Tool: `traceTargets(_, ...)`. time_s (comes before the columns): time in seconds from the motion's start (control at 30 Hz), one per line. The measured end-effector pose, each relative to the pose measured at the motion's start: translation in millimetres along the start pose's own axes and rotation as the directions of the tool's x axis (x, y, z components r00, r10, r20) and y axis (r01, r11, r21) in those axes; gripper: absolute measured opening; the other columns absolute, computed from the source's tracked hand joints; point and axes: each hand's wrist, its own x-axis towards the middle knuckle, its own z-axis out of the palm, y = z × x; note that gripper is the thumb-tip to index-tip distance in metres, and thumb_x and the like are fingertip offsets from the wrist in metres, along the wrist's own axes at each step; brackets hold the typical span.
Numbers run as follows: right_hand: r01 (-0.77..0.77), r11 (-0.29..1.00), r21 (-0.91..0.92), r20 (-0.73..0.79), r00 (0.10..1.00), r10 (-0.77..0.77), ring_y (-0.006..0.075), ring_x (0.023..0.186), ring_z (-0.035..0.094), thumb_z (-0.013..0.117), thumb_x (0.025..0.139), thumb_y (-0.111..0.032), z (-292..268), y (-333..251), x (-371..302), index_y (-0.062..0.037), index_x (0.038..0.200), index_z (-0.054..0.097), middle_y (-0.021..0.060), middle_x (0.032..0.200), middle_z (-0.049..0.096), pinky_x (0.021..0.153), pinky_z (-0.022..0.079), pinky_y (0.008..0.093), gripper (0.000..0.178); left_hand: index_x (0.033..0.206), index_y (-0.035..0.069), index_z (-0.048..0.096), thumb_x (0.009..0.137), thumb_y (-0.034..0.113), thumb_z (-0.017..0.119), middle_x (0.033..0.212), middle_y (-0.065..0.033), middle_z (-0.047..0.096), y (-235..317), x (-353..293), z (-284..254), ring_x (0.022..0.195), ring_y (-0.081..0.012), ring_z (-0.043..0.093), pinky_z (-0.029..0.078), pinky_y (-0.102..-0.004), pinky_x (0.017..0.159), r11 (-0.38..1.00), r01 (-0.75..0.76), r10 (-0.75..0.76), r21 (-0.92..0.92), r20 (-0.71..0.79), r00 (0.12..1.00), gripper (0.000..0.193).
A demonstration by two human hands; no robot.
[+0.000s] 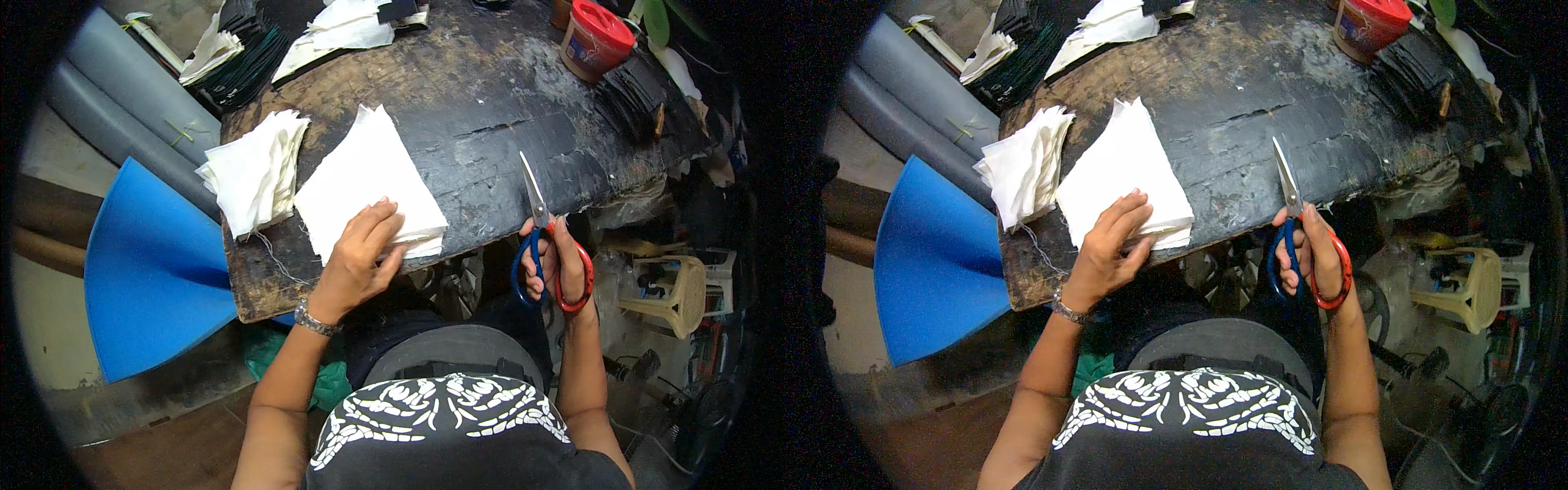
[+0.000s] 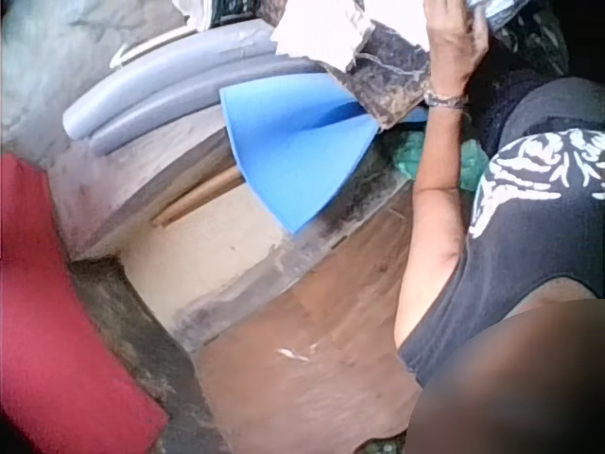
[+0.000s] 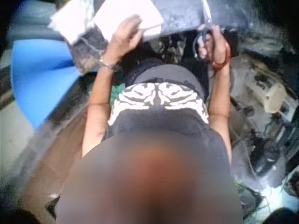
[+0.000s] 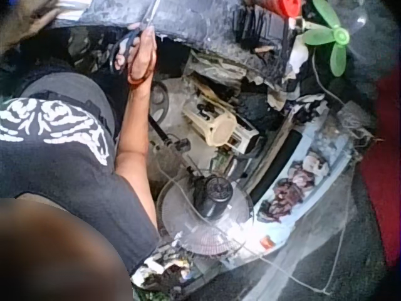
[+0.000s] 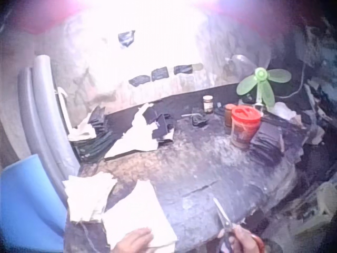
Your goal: The person uses scissors to cut a stack of white fabric pieces into smaller shapes. They repeatedly trim the edges, separate cut pieces, and stack the finished pieces on the table.
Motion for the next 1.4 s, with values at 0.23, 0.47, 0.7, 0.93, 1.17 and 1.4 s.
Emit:
traceTargets(0.23, 0.010, 0.999, -0.044, -0.029, 1.000, -0.011, 0.0098, 0.042, 0.045, 0.033, 0.101, -0.053, 0, 2, -2, -0.0048, 0.111, 0.048, 0.0036, 0.060, 0.048, 0.037, 0.038, 0.0241, 0.051, 0.101, -0.001, 0.064, 0.091, 0.006, 0.060, 0.096, -0.0064, 0.066, -10, -4, -3, 0.087, -0.0153, 0.062, 0.049, -0.0263, 0.078, 0.883, 0.373, -0.413, -0.286, -0.092, 0.906, 0.013)
traceTargets(0.47, -0.008, 0.997, -0.082, 0.064, 0.998, 0.013, 0.0098, 0.041, 0.044, 0.031, 0.101, -0.055, -2, 7, -1, -0.0093, 0.114, 0.045, 0.0022, 0.061, 0.049, 0.036, 0.037, 0.0236, 0.050, 0.121, -0.001, 0.053, 0.098, 0.011, 0.054, 0.105, -0.0057, 0.065, -32, 21, -87, 0.090, -0.0089, 0.060, 0.048, -0.0225, 0.081, 0.630, 0.071, -0.573, -0.773, -0.401, 0.715, 0.026)
traceTargets(0.7, 0.021, 0.999, -0.035, 0.012, 1.000, -0.020, 0.0102, 0.037, 0.041, 0.031, 0.100, -0.056, 0, 9, -1, -0.0080, 0.109, 0.047, 0.0035, 0.058, 0.048, 0.034, 0.036, 0.0251, 0.051, 0.119, -0.009, 0.057, 0.098, 0.013, 0.053, 0.104, -0.0134, 0.068, -59, 23, -278, 0.089, -0.0150, 0.066, 0.053, -0.0264, 0.081, 0.845, 0.277, -0.528, -0.458, -0.628, 0.571, 0.031)
traceTargets(0.93, 0.021, 0.997, -0.070, 0.008, 1.000, -0.021, 0.0109, 0.036, 0.042, 0.026, 0.100, -0.058, -2, 10, 0, -0.0078, 0.111, 0.044, 0.0040, 0.057, 0.048, 0.033, 0.036, 0.0249, 0.054, 0.113, 0.002, 0.066, 0.099, 0.025, 0.051, 0.091, -0.0158, 0.070, -89, 52, -212, 0.077, -0.0248, 0.066, 0.052, -0.0360, 0.069, 0.691, 0.626, -0.397, 0.360, -0.535, 0.746, 0.031)
traceTargets(1.17, 0.013, 0.997, -0.078, 0.021, 1.000, -0.012, 0.0109, 0.036, 0.042, 0.027, 0.101, -0.057, -2, 10, 0, -0.0088, 0.111, 0.045, 0.0043, 0.056, 0.048, 0.034, 0.036, 0.0248, 0.053, 0.112, 0.008, 0.067, 0.091, 0.021, 0.056, 0.087, -0.0288, 0.065, -97, 46, -90, 0.082, -0.0418, 0.066, 0.052, -0.0497, 0.074, 0.665, 0.591, -0.470, 0.457, -0.359, 0.807, 0.028)
traceTargets(1.4, 0.030, 0.996, -0.081, 0.054, 0.998, -0.025, 0.0109, 0.038, 0.044, 0.029, 0.100, -0.057, -3, 7, 0, -0.0085, 0.112, 0.046, 0.0048, 0.058, 0.049, 0.035, 0.038, 0.0251, 0.052, 0.100, -0.001, 0.066, 0.092, 0.017, 0.052, 0.082, -0.0263, 0.066, -124, 45, -106, 0.080, -0.0435, 0.065, 0.051, -0.0474, 0.071, 0.740, 0.637, -0.473, 0.215, -0.507, 0.721, 0.024)
